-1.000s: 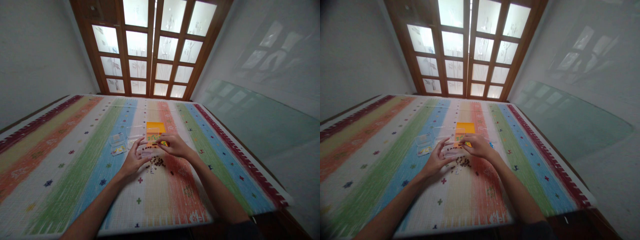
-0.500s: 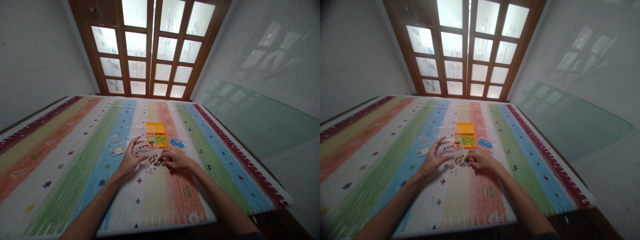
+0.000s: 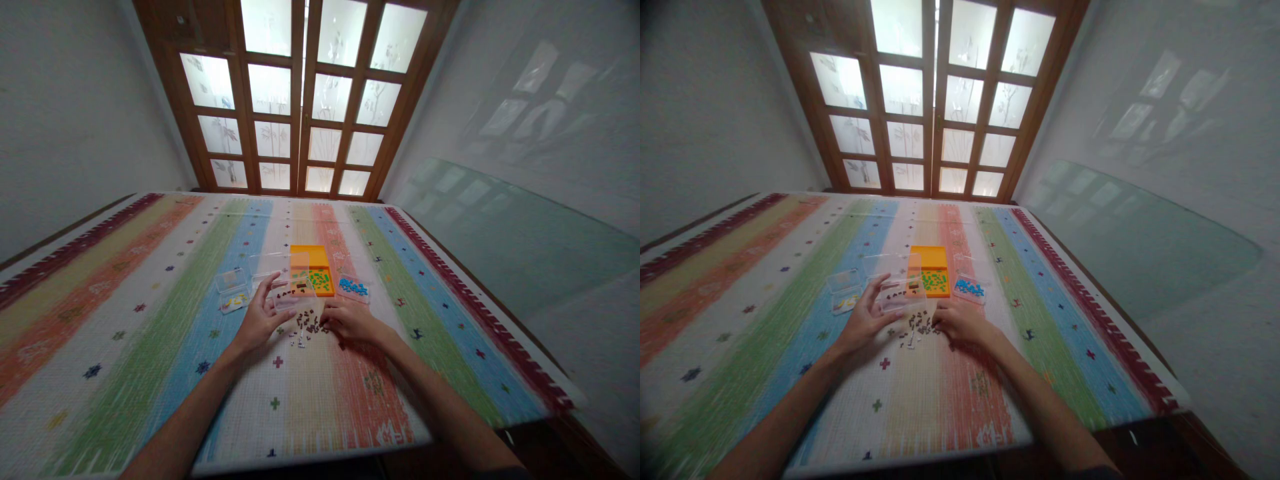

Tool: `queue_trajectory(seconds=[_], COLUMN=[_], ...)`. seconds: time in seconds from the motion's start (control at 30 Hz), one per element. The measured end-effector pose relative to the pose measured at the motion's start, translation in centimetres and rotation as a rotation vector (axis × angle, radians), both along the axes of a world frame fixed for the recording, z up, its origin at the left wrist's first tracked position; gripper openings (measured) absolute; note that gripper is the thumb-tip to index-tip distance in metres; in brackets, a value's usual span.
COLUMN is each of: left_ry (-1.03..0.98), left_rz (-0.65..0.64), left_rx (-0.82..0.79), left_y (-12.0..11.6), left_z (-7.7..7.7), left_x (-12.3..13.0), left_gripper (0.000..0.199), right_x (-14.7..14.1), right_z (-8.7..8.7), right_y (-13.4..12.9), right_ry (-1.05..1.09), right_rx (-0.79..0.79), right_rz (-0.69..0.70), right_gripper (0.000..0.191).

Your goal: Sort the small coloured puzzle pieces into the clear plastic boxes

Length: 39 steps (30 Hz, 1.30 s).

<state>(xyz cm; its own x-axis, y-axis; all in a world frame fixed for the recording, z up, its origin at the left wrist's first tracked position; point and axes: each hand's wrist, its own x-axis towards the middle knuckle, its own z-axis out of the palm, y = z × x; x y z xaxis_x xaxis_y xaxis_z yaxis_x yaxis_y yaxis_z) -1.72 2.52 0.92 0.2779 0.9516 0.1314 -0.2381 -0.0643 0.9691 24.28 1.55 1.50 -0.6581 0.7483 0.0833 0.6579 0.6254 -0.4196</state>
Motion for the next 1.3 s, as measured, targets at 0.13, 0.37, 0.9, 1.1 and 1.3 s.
queue_trajectory(seconds=[0.13, 0.37, 0.9, 1.1, 1.3], left_ry=[0.012, 0.003, 0.007, 0.0, -0.002], left_rz=[0.004, 0.006, -0.028, -0.039, -0.037], left_rx=[-0.012, -0.006, 0.016, -0.002, 0.009], left_y=[0.0, 0.1, -0.3, -0.6, -0.8], left_z=[0.1, 0.1, 0.7, 0.6, 0.6], left_x=[0.0, 0.0, 0.3, 0.6, 0.8], left_gripper=[0.085, 0.085, 0.081, 0.084, 0.082], right_x=[0.1, 0.5, 0.1, -2.3, -4.5], right_z=[-0.3, -1.5, 3.0, 5.2, 5.9], right_y=[0.1, -0.1, 0.5, 1.8, 3.0], right_ry=[-0.008, 0.023, 0.344, 0.297, 0.046], right_rx=[0.003, 0.037, 0.17, 0.211, 0.172], right_rz=[-0.004, -0.047, -0.054, -0.01, -0.014], right_gripper=[0.016, 0.014, 0.011, 0.009, 0.009])
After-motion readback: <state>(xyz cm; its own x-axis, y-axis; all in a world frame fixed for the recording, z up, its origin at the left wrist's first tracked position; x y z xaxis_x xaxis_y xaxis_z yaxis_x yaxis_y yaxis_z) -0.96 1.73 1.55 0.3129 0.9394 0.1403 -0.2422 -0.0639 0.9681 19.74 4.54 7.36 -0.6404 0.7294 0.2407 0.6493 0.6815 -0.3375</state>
